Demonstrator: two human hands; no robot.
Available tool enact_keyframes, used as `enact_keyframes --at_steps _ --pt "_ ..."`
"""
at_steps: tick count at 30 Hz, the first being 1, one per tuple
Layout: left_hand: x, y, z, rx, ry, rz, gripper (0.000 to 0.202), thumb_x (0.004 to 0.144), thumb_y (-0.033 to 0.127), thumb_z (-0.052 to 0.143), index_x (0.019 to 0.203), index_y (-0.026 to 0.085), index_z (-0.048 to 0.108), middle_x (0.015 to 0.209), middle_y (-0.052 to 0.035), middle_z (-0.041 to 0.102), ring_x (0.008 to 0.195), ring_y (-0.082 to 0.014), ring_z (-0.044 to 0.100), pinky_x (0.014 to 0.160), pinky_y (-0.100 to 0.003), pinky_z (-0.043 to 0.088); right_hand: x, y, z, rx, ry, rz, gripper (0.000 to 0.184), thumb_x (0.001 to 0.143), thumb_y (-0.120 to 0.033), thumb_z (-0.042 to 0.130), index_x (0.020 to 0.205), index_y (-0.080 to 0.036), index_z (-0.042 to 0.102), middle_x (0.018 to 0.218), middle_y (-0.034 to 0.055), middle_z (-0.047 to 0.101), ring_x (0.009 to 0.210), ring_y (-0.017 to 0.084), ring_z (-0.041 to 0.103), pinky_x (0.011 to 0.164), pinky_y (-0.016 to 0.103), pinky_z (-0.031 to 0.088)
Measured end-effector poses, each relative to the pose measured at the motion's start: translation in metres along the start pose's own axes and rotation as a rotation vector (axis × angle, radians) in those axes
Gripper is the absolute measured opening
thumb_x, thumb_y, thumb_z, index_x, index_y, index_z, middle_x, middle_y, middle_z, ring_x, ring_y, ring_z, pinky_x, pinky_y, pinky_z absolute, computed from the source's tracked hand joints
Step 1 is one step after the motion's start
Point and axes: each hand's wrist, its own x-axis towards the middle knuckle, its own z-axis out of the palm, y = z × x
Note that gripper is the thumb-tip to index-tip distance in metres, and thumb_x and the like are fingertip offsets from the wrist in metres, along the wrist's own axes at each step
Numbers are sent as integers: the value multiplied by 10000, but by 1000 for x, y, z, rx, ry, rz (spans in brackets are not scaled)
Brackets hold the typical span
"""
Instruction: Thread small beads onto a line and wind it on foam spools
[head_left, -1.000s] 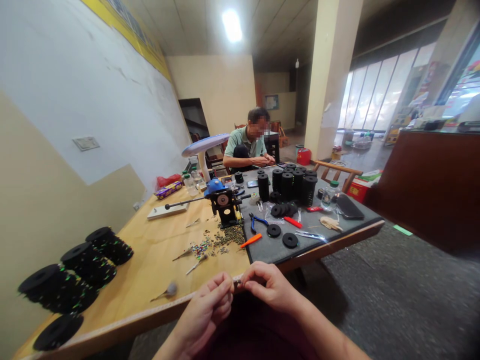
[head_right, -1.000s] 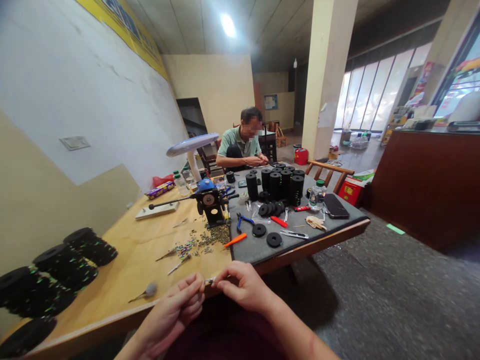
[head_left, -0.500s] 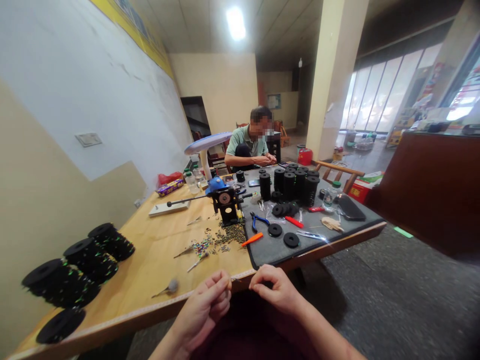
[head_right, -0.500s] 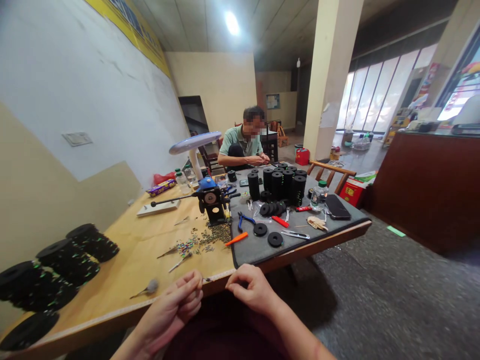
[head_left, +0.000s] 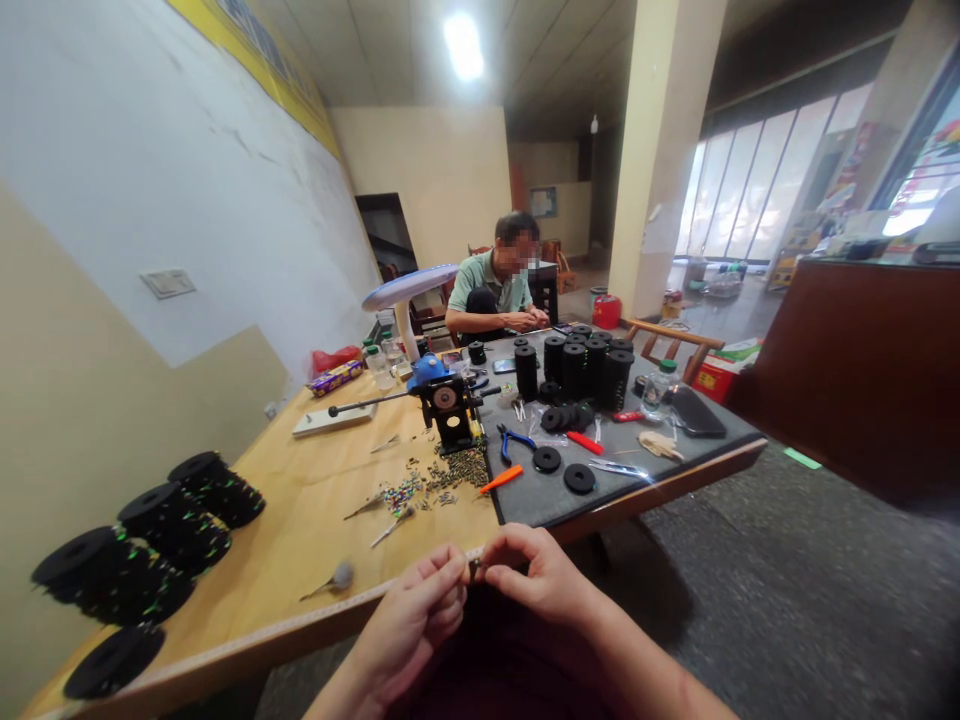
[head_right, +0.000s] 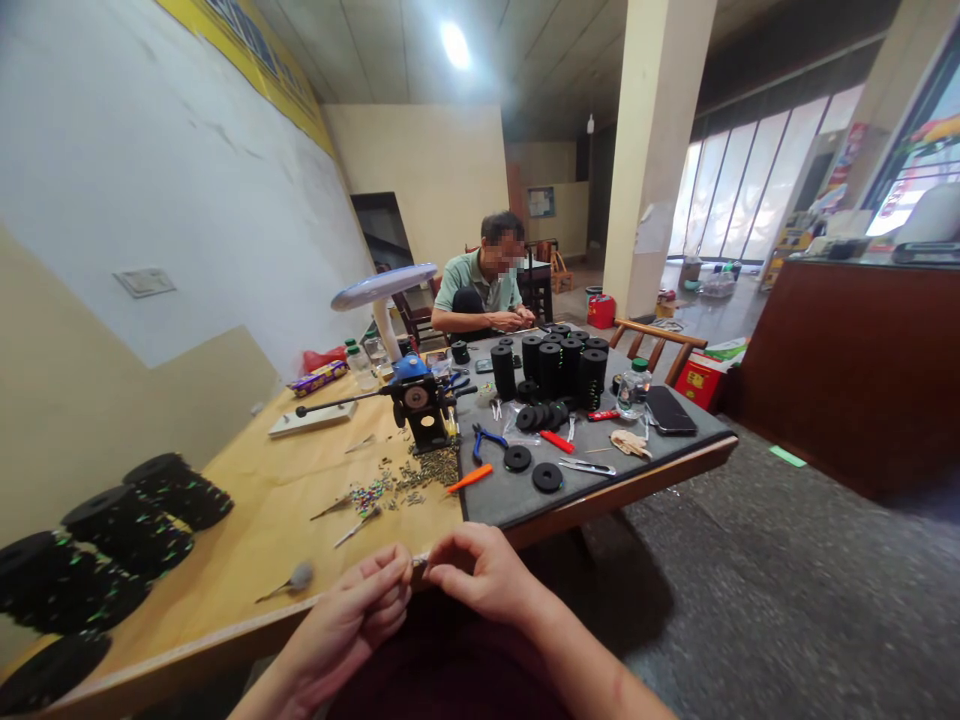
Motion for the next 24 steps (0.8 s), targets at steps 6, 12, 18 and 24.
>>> enact_keyframes --at_steps 6,12,18,24 --pt "-1 0 -2 -2 -7 0 323 711 364 750 654 140 525 513 108 267 424 -19 139 415 -165 136 1 3 4 -58 15 -23 113 807 -221 599 721 -175 655 719 14 673 709 155 593 708 264 449" --pt "-3 5 -2 -45 -16 15 308 710 348 754 662 145 527 487 118 249 414 -20 121 402 -159 126 -6 8 2 -23 8 11 163 834 -230 577 706 -174 660 701 13 665 688 149 586 690 252 436" --pt "-5 8 -2 -61 -24 12 299 717 339 749 655 141 533 479 119 248 407 -17 125 403 -160 128 -12 24 4 -2 33 65 128 810 -222 608 713 -169 674 713 20 673 699 157 593 688 257 441" --pt "-4 6 -3 -65 -28 11 296 723 339 745 658 140 536 484 118 242 413 -20 122 405 -161 130 -13 28 1 -19 56 82 130 794 -236 626 698 -173 688 697 23 680 692 163 602 684 268 453"
